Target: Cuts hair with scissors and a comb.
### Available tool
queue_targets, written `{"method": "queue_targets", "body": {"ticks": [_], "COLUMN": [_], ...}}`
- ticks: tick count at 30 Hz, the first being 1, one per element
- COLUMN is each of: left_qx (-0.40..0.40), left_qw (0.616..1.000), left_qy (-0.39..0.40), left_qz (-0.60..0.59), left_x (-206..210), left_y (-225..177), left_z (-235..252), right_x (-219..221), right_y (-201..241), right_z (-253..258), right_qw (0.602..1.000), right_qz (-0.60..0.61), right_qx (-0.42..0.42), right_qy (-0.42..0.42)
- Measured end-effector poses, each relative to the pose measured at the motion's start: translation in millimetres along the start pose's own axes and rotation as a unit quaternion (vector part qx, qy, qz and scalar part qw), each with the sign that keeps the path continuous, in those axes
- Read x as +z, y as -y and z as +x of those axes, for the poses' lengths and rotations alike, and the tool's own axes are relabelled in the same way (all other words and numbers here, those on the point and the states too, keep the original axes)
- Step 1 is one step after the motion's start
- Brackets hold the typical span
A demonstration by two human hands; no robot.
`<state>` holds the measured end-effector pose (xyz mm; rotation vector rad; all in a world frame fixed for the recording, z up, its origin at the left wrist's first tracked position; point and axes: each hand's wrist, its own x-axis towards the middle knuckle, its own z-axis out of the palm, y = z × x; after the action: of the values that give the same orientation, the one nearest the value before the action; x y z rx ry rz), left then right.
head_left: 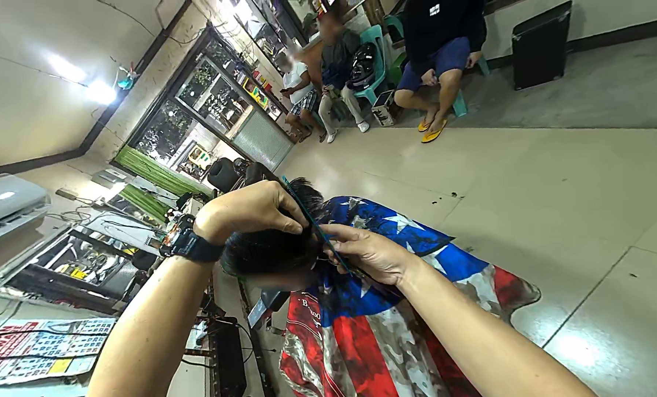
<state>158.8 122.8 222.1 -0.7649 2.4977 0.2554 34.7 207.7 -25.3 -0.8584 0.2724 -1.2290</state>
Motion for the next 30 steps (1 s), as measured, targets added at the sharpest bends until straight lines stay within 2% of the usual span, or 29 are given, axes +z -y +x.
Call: {"method": "queue_targets", "body": {"ticks": [7, 12, 14, 16, 18, 20, 22, 25, 27, 30], "left_qx": [0.002, -0.010, -0.033, -0.067, -0.093, -0.105, -0.091, -0.085, -0.086, -0.087], "left_qw": [1.000, 1.000, 0.999, 0.997, 0.992, 0.988, 0.989, 0.990, 0.991, 0.991], "left_qy": [0.011, -0.007, -0.014, -0.034, -0.061, -0.091, -0.108, -0.110, -0.099, -0.087], "left_qz": [0.012, -0.005, -0.007, -0.030, -0.057, -0.061, -0.043, 0.001, 0.031, 0.060], "left_x": [-2, 1, 1, 4, 8, 13, 17, 15, 13, 10], "left_y": [-17, -22, -23, -24, -25, -27, -33, -43, -47, -51], "left_z": [4, 2, -2, -4, -6, -9, -10, -8, -5, 2], "right_x": [-4, -6, 8, 28, 37, 31, 8, -34, -45, -45], "right_y": [-1, 1, 3, 5, 2, 6, 9, 6, 3, -1], "right_z": [-12, -21, -23, -26, -26, -32, -42, -60, -72, -85], "right_qw": [1.000, 0.979, 0.977, 0.968, 0.956, 0.972, 0.985, 0.968, 0.969, 0.985], "right_qz": [0.011, 0.096, 0.000, -0.151, -0.227, -0.176, -0.022, 0.139, 0.133, 0.042], "right_qx": [-0.011, -0.160, -0.180, -0.170, -0.154, -0.108, -0.081, -0.124, -0.115, -0.081], "right_qy": [0.003, -0.084, -0.116, -0.108, -0.099, -0.114, -0.150, -0.167, -0.174, -0.148]}}
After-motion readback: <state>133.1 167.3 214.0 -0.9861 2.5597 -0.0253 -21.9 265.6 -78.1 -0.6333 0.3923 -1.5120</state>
